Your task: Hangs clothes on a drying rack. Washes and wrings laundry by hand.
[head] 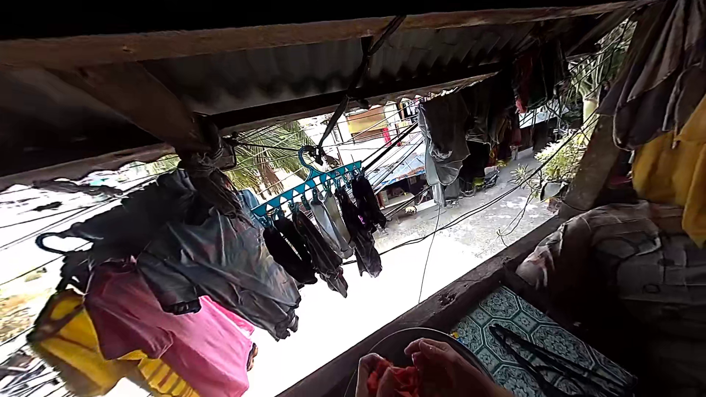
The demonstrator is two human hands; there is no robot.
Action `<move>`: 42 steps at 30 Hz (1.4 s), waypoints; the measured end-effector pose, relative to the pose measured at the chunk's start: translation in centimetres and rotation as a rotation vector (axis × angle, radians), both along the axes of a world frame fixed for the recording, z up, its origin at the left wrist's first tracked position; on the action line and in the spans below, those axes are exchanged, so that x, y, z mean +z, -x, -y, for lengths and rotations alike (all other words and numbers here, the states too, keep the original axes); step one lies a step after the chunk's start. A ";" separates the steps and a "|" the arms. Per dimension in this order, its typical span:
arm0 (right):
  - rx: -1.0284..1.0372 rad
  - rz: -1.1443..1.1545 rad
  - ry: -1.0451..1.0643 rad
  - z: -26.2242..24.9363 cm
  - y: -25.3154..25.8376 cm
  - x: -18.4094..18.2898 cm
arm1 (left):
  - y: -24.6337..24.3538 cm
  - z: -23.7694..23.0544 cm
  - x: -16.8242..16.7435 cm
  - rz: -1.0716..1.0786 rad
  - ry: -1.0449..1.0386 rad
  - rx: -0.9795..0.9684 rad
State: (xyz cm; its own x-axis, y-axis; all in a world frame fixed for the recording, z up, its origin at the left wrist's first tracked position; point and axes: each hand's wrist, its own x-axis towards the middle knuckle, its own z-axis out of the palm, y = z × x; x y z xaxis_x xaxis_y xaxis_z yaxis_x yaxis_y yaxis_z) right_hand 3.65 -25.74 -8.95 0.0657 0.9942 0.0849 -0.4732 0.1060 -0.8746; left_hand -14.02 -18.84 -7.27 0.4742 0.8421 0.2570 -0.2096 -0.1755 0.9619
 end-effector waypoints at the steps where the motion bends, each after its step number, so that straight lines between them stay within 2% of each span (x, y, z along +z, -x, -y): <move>1: 0.055 0.119 -0.061 -0.5 -0.5 0.6 | 0.3 -0.1 1.5 0.020 0.008 -0.006; 4: 0.132 0.496 -0.149 -1.3 -0.2 3.5 | 0.9 -0.6 4.9 0.067 -0.050 -0.064; 9: 0.113 0.699 -0.170 -1.6 -0.3 6.1 | 2.4 -1.9 6.1 0.190 -0.167 -0.229; 12: 0.096 0.651 -0.186 -1.4 -1.5 7.6 | 3.2 -2.3 6.7 0.176 -0.246 -0.222; 17: 0.111 0.491 -0.167 -0.7 -3.2 11.3 | 5.3 -2.4 9.3 0.203 -0.222 -0.082; 20: 0.172 0.517 -0.169 -0.1 -3.6 13.7 | 6.4 -2.6 10.5 0.168 -0.296 -0.090; 23: 0.166 0.575 -0.226 0.0 -3.9 14.5 | 7.3 -2.1 11.4 0.163 -0.329 -0.123; 26: 0.175 0.804 -0.219 0.1 -3.8 15.2 | 7.3 -0.2 12.9 0.207 -0.360 -0.201; 28: 0.148 1.071 -0.183 0.0 -3.3 15.9 | 8.0 -1.1 12.5 0.185 -0.350 -0.188; 30: 0.099 1.180 -0.200 -0.4 -2.9 16.2 | 8.8 -2.4 11.7 0.191 -0.363 -0.199; 34: 0.010 0.961 -0.335 -1.2 -3.0 17.0 | 9.8 -3.1 11.7 0.160 -0.420 -0.163; 38: 0.090 0.699 -0.240 -0.6 -2.3 19.8 | 9.9 -2.4 11.9 0.020 -0.474 -0.066; 42: 0.063 0.402 -0.221 0.2 -1.1 22.1 | 10.2 -2.6 11.3 -0.112 -0.544 0.013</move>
